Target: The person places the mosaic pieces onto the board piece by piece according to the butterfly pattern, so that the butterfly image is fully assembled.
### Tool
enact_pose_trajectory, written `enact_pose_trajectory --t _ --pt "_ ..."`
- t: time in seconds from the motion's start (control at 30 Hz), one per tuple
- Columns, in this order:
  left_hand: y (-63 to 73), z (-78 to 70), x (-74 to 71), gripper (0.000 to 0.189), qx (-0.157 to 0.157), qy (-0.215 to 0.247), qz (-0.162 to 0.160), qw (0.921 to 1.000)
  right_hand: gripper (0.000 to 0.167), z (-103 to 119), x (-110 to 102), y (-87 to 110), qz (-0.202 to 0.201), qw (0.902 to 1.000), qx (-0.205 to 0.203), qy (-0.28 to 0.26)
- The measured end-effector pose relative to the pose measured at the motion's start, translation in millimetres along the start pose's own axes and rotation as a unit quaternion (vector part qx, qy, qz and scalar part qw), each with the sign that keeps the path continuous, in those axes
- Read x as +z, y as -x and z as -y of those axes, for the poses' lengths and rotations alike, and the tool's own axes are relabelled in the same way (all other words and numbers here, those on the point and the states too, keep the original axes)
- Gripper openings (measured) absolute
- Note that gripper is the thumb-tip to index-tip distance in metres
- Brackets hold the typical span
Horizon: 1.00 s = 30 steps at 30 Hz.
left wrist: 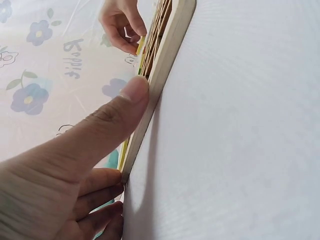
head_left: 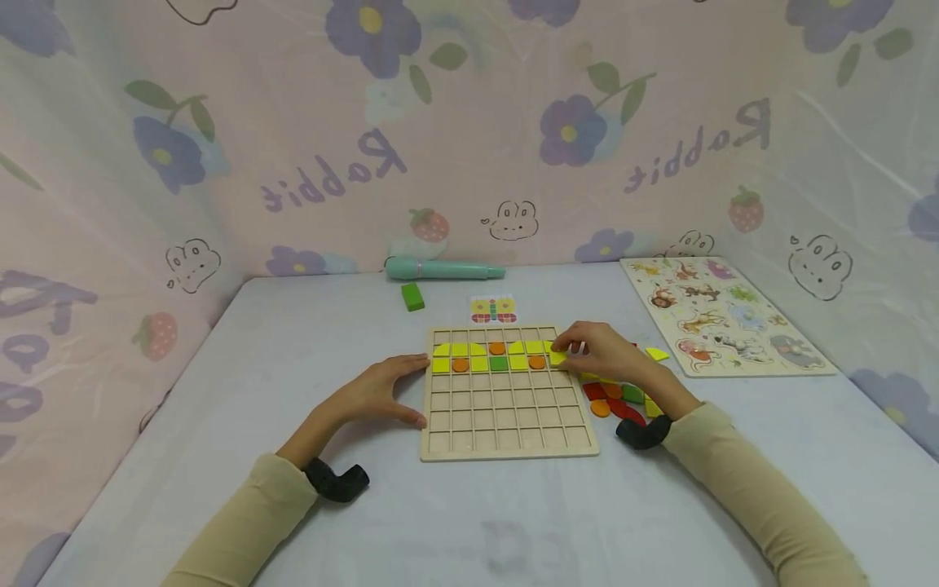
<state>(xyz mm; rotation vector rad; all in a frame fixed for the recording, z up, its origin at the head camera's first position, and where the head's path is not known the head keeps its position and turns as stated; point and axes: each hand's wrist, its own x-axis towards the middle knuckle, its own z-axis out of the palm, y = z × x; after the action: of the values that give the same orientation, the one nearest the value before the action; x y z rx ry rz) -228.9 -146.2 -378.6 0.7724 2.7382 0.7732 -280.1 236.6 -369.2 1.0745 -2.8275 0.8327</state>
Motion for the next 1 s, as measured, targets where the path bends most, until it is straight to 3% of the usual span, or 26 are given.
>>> enact_pose_trajectory --t 0.23,0.5,0.67,0.83,1.0 --pt "-1.9 -0.2 -0.5 0.097 0.005 -0.001 0.001 1.0 0.021 3.3 0.5 -1.1 0.012 0.9998 0.015 -0.007" --pt "-2.7 1.1 0.1 0.097 0.004 0.0 0.001 1.0 0.019 0.0 0.1 1.2 0.006 0.9999 -0.001 -0.011" --pt "-2.7 1.8 1.8 0.097 0.005 0.004 0.004 1.0 0.019 -9.9 -16.4 10.1 -0.025 0.9997 0.005 -0.005" --pt "-2.0 0.6 0.9 0.097 0.002 0.001 0.003 1.0 0.016 -27.8 -47.0 29.2 -0.052 0.997 0.052 0.025" --pt "-0.5 -1.2 -1.2 0.096 -0.001 0.001 0.004 1.0 0.017 -45.0 -66.8 48.8 -0.029 0.9893 0.124 0.071"
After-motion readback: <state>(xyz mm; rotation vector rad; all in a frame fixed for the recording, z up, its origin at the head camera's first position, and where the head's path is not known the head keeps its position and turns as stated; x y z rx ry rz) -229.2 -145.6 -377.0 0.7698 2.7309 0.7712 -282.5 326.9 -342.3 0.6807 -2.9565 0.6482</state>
